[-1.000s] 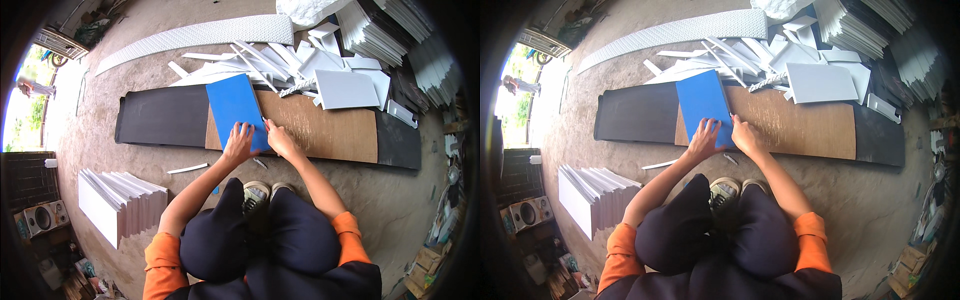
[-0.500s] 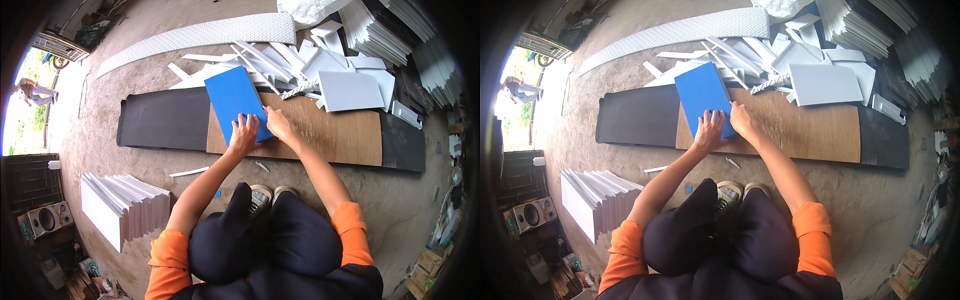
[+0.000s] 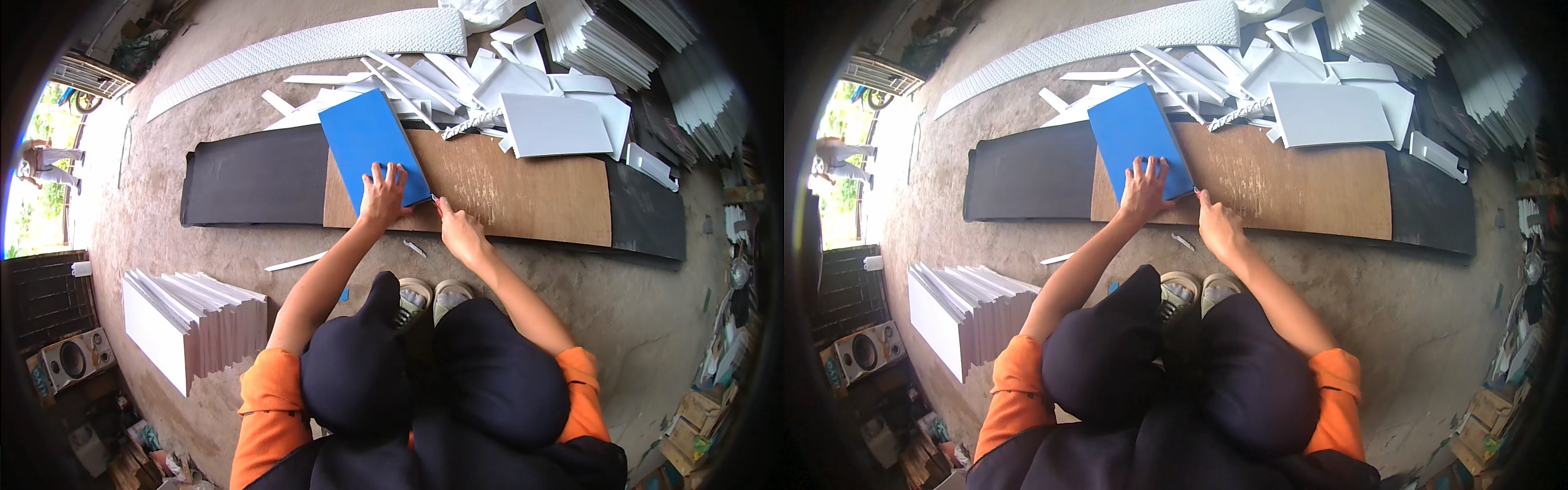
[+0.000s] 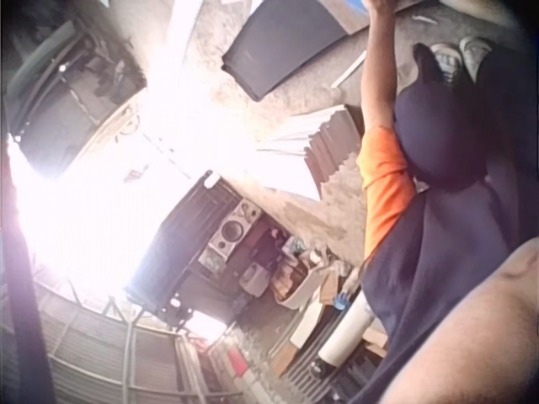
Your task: The person sits on the floor and uses a utility knife to cut white foam sheets. They use a blue rectangular template to guide the cuts, repeatedly aligning the template and slicing along its edges to produce smaller rectangular pieces.
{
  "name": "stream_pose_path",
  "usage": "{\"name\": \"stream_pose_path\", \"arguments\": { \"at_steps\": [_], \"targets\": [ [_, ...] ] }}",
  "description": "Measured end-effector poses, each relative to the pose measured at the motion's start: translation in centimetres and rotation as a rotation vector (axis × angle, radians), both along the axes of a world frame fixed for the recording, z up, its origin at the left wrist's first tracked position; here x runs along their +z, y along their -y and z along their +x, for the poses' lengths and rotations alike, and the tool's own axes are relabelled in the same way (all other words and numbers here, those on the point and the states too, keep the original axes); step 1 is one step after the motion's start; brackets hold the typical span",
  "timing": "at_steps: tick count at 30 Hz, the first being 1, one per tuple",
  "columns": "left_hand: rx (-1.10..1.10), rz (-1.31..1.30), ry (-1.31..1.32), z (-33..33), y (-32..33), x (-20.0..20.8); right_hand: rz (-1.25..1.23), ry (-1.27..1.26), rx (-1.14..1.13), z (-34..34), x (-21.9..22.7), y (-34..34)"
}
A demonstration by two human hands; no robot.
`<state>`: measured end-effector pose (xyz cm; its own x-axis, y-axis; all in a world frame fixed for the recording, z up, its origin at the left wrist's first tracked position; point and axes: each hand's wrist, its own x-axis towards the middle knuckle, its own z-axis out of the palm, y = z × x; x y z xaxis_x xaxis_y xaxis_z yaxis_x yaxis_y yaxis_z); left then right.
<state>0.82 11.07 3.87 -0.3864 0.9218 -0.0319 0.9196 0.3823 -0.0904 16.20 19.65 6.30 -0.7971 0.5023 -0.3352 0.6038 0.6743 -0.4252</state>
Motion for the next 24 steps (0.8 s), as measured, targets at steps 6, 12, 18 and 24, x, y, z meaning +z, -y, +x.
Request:
{"name": "stream_pose_path", "arguments": {
  "at_steps": [6,12,18,24],
  "targets": [
    [-0.003,-0.032,-0.006,0.2,-0.4,0.1,0.047,0.018,0.021,1.6,-0.6,0.9],
    [-0.021,0.005,-0.009,-0.5,-0.1,-0.5,0.004,0.023,0.060,2.0,0.0,-0.2],
    [0.021,0.177,0.298,-2.8,0.3,0.8,-0.001,-0.191,-0.092,-1.9,1.3,-4.7],
    [-0.001,0.206,0.453,-8.3,1.0,-1.0,0.093,-0.295,-0.044,-15.8,-1.0,-8.8]
  ]
}}
